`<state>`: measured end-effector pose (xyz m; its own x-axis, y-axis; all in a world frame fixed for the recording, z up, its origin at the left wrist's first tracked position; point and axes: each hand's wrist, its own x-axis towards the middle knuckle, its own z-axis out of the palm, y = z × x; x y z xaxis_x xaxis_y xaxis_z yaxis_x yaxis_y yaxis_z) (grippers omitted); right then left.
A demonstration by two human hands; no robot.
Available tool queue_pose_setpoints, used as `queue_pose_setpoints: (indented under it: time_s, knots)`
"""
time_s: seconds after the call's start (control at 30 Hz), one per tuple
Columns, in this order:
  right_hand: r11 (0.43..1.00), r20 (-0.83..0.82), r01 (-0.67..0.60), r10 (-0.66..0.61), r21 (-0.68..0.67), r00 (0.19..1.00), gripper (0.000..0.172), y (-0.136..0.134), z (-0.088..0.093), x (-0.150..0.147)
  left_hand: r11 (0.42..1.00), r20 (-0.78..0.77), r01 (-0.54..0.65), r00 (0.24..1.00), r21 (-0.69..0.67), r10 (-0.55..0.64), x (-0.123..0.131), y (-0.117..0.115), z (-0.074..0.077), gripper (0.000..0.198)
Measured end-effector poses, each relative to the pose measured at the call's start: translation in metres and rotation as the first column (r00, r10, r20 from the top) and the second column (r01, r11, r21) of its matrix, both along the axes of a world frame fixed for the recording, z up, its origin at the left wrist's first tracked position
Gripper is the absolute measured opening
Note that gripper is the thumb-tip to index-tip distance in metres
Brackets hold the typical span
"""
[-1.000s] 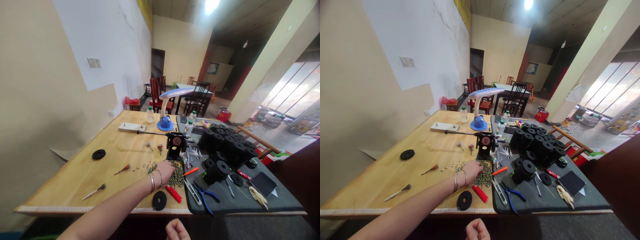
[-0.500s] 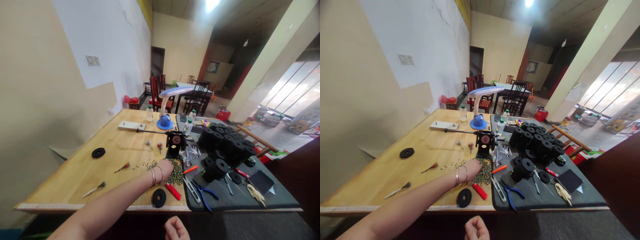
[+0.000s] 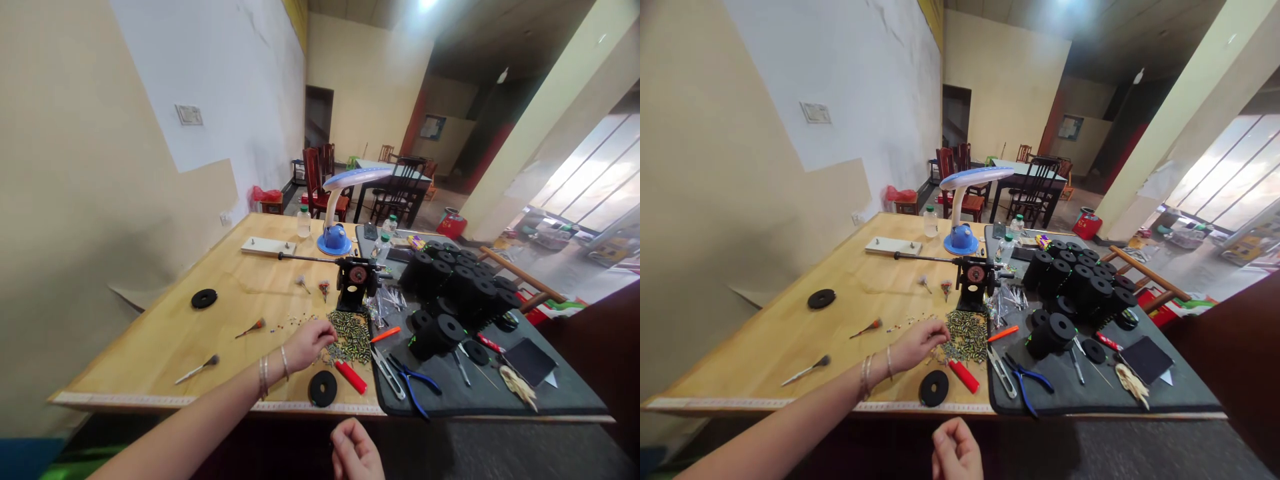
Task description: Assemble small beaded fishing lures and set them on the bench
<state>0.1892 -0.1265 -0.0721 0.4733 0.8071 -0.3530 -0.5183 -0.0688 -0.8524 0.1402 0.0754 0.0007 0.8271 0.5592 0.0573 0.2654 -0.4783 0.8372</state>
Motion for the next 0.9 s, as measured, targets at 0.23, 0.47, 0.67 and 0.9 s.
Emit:
queue_pose_setpoints:
  time_s: [0.23,0.47,0.67,0.9]
  knots:
    - [0.988,0.024,-0.155,0.155,0.011,0.988,0.05,0.015,0.013,-0.009,0.644,0.124,-0.089,0.953,-0.759,0.277,-0.068,-0.06,-0.015,0.033]
    - [0.943,0.091,-0.332,0.33,0.018,0.94,0.04,0.028,0.037,-0.029,0.169,0.201,0.136,0.858,-0.976,0.472,-0.096,-0.089,-0.035,0.026]
    - [0.93,0.118,-0.368,0.368,-0.028,0.922,0.031,0.034,0.039,-0.041,0.136,0.205,0.158,0.844,-0.978,0.495,-0.102,-0.091,-0.042,0.029]
    - [0.924,0.113,-0.38,0.382,-0.043,0.917,0.021,0.037,0.038,-0.044,0.145,0.194,0.138,0.84,-0.98,0.506,-0.103,-0.089,-0.04,0.03]
